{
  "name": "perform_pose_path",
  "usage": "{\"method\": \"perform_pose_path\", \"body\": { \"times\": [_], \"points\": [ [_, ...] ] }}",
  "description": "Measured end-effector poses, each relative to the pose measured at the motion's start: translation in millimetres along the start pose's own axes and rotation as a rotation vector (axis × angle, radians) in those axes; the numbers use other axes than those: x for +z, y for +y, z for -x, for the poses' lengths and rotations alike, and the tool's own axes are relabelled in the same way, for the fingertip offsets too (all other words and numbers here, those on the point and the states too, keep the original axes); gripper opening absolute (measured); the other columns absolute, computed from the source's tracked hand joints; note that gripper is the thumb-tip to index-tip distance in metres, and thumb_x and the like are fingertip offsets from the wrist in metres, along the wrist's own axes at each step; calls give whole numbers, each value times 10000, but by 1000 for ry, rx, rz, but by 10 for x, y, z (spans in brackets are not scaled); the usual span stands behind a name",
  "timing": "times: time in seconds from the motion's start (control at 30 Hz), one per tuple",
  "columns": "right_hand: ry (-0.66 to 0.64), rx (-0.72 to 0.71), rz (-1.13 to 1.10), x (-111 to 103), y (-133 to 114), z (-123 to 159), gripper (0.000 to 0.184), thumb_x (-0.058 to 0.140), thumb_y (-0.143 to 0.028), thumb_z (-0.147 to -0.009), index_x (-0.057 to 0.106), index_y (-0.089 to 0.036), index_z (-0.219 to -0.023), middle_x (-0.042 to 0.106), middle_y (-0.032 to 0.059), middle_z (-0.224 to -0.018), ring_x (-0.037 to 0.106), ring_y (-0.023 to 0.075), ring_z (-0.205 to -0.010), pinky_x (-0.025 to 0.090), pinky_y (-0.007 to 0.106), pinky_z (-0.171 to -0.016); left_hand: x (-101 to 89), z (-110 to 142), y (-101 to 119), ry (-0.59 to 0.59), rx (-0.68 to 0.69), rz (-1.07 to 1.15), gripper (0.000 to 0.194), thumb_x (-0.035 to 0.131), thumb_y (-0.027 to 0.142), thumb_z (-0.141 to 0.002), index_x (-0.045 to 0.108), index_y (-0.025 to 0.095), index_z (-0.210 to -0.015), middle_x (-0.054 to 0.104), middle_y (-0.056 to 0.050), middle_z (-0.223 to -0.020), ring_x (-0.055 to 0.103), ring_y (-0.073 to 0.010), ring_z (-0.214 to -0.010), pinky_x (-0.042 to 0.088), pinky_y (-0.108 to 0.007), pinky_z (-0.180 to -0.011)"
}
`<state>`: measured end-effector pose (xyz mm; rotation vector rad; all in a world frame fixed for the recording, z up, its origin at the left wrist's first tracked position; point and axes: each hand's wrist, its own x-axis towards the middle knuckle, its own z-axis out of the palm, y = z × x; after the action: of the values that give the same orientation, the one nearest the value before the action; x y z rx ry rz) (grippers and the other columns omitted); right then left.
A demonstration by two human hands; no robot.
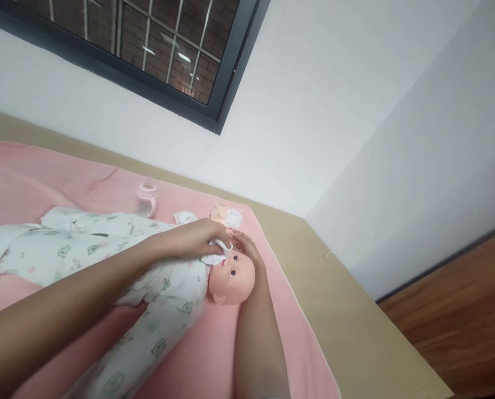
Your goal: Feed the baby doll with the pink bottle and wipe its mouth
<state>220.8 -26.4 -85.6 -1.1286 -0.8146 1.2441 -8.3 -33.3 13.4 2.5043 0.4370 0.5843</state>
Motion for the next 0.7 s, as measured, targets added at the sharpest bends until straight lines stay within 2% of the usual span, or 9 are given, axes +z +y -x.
{"method": "perform_pose_path", "body": {
  "times": [0.23,0.7],
  "points": [
    [-16,26,-23,-42,21,-88,387,806,-332,-552,656,-186,-878,704,25,-824,648,154,-793,483,321,-882,42,-9,42,-14,92,-5,179,569,84,-787,699,166,-877,651,3,-830,606,-126,-758,393,-184,-676],
    [-22,18,-4,-88,58,-153,391,795,-327,-566,655,-184,-902,704,37,-867,644,164,-830,478,334,-878,57,-29,30,23,58,-54,173,575,86,-791,699,170,-878,636,-5,-858,603,-135,-764,398,-199,-682]
  ]
}}
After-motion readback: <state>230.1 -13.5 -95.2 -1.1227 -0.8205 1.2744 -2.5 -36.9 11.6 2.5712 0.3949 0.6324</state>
